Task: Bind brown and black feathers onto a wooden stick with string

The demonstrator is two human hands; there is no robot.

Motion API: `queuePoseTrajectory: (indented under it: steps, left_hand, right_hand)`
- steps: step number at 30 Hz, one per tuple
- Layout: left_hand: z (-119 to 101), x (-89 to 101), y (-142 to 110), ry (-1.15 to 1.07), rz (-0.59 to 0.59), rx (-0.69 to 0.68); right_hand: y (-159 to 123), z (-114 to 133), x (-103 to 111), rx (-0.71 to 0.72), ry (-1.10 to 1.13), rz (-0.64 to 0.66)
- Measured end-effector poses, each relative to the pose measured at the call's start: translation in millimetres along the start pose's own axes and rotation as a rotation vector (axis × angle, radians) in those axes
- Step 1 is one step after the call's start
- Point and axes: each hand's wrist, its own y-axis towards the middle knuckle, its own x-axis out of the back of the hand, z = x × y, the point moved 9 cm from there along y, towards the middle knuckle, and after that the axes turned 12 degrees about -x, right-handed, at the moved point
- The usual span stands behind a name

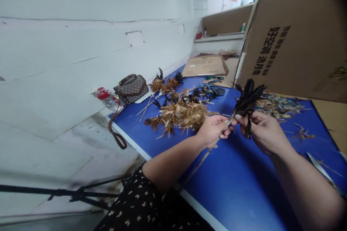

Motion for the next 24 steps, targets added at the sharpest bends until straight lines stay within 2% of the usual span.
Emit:
queuePoseTrajectory:
  steps: [3,7,14,24]
  left_hand:
    - [-11,-5.9,-4,-0.016,0.027,-0.046]
    - [-17,-4.3,-6,-0.023,0.02,-0.069]
    - [-6,3.6,-5,-0.022,-0.014,-0.026]
    - [-1,5.4,-5,-0.019,0.006,-0.005]
  right_hand:
    - [2,-3,1,-0.005,0.045,-0.028]
    - [1,-1,3,0.033,0.045,-0.061]
    - [4,-7,-8,0.026,0.034,-0.068]
    - [4,-26,-6,0.028,0.071,-0.172]
